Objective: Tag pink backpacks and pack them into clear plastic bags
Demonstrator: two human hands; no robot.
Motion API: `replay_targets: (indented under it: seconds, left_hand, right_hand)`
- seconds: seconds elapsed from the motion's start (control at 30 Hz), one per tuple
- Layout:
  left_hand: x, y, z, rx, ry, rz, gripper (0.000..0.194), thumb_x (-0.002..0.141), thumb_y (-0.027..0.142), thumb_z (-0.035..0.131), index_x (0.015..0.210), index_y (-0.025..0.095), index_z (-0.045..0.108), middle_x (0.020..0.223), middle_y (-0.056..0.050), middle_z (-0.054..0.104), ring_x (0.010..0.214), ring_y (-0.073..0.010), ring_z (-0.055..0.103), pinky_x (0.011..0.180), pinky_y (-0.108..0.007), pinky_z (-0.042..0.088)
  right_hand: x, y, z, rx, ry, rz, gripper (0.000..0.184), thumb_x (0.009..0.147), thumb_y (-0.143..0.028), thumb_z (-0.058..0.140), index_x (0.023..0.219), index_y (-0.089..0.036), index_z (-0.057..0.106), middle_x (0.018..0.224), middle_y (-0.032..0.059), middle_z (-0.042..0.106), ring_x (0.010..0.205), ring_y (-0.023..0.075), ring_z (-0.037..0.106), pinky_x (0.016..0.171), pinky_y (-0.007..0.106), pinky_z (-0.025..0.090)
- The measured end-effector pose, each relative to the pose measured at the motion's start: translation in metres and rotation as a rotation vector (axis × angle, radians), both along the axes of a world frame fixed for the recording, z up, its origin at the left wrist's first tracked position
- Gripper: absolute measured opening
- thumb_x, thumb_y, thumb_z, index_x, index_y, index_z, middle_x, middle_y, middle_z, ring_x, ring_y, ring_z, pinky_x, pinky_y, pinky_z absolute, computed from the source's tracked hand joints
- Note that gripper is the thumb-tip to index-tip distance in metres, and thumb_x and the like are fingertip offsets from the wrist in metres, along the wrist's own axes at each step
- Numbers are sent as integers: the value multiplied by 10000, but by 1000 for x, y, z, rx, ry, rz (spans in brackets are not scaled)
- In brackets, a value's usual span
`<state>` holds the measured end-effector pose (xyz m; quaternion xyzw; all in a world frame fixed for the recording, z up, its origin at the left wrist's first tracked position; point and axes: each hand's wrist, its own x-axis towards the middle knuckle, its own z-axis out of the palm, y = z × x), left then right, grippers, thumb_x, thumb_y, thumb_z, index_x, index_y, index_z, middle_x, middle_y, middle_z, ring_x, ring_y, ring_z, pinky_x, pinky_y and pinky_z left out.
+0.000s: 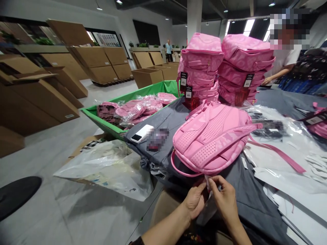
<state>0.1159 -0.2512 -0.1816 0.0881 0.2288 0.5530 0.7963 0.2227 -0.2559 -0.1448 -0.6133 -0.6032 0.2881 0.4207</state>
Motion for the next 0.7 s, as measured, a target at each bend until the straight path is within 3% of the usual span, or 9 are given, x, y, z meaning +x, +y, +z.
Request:
replay_targets:
  seconds: [0.13, 0.23, 0.3, 0.4, 0.6, 0.7]
  left_hand:
    - [-3, -3, 2, 71, 73, 26, 486, 611, 413, 944, 963, 119, 783, 1006, -137, 763, 1008, -260, 693, 992, -366, 472]
    - [-5, -1, 2, 115, 155, 46, 502, 628, 425, 929, 991, 117, 769, 1043, -140, 755, 1027, -265, 692, 980, -366, 487]
    - [-6, -2, 0, 107, 214, 24, 495, 636, 431, 921, 988, 124, 758, 999, -120, 755, 955, -253, 706, 930, -370, 516]
    - [-8, -8, -8, 39, 327, -40, 521, 638, 445, 912, 1030, 151, 736, 965, -82, 753, 846, -230, 712, 856, -375, 550]
    - [-13, -9, -38, -25, 670, -55, 677, 562, 571, 901, 1101, 206, 713, 1186, -84, 733, 1187, -316, 639, 1116, -454, 443]
    - [-18, -5, -49, 34, 913, -108, 593, 614, 595, 846, 1037, 194, 733, 1130, -102, 749, 1223, -376, 618, 1137, -521, 419]
  right_hand:
    - [0, 8, 1, -8, 65, 14, 490, 811, -658, 605, 667, -192, 649, 629, 27, 631, 578, 172, 547, 552, 264, 445]
    - [-2, 9, -5, -30, 144, 16, 465, 788, -642, 631, 752, -181, 678, 707, 57, 682, 661, 203, 608, 625, 292, 499]
    - [6, 3, -8, -46, 176, -67, 471, 776, -642, 651, 846, -178, 695, 796, 76, 712, 727, 222, 644, 652, 304, 517]
    - [46, -24, -7, -19, 173, -332, 519, 752, -680, 660, 917, -190, 698, 877, 88, 721, 791, 233, 660, 674, 311, 529]
    - [181, -139, 23, 54, -143, -1049, 570, 708, -725, 587, 881, -194, 704, 846, 95, 721, 745, 230, 634, 689, 326, 503]
    - [231, -187, 39, 8, -285, -1280, 613, 646, -723, 548, 878, -183, 724, 866, 130, 733, 754, 269, 640, 706, 378, 491]
